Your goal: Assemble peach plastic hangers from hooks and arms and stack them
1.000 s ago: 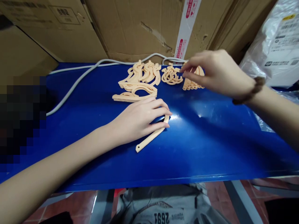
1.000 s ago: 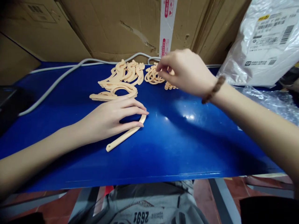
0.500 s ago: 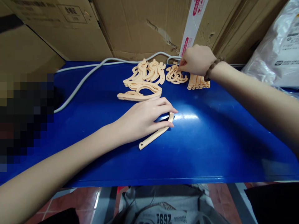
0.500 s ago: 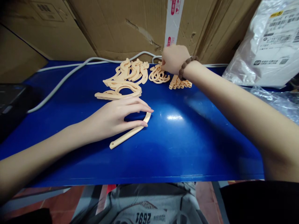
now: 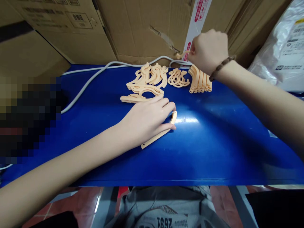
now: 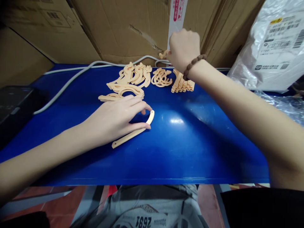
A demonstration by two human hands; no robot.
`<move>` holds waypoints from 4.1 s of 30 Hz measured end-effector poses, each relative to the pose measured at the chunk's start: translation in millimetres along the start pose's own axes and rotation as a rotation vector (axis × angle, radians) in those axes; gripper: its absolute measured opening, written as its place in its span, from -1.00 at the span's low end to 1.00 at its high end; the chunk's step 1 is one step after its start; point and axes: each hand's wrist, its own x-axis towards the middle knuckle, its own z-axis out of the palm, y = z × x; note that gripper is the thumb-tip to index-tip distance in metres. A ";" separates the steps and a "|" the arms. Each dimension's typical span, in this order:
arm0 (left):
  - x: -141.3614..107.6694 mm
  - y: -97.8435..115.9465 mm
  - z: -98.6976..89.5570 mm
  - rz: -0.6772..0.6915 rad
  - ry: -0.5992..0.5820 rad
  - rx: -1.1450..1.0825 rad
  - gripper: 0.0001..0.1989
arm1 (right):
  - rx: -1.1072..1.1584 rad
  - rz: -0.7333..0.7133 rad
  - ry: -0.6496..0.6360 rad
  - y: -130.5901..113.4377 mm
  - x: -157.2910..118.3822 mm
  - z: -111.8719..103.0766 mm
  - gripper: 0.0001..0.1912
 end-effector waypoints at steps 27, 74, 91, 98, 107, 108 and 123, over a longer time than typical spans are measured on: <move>2.2 23.0 21.8 -0.185 0.007 -0.052 -0.90 | 1.346 0.397 -0.453 -21.2 -150.1 -24.8 -0.70; 1.5 14.5 15.0 -0.303 0.029 -0.128 -0.79 | 1.335 0.414 -0.506 -15.9 -151.7 -14.6 -0.85; 0.2 13.0 19.5 -0.214 0.039 -0.147 -0.78 | 1.437 0.481 -0.495 -12.6 -149.8 -14.1 -0.48; -0.5 10.9 21.0 -0.089 0.077 0.001 -0.76 | 1.452 0.461 -0.549 -9.3 -148.2 -15.1 -0.49; -2.0 6.3 26.1 0.089 0.216 0.099 -0.82 | 1.448 0.439 -0.583 -8.4 -147.1 -17.1 -0.43; -2.1 6.3 26.4 0.103 0.236 0.118 -0.82 | 1.445 0.434 -0.578 -8.4 -147.1 -17.1 -0.43; -2.1 13.0 31.7 0.112 0.273 0.370 -0.68 | 1.379 0.446 -0.530 -13.2 -150.5 -18.1 -0.43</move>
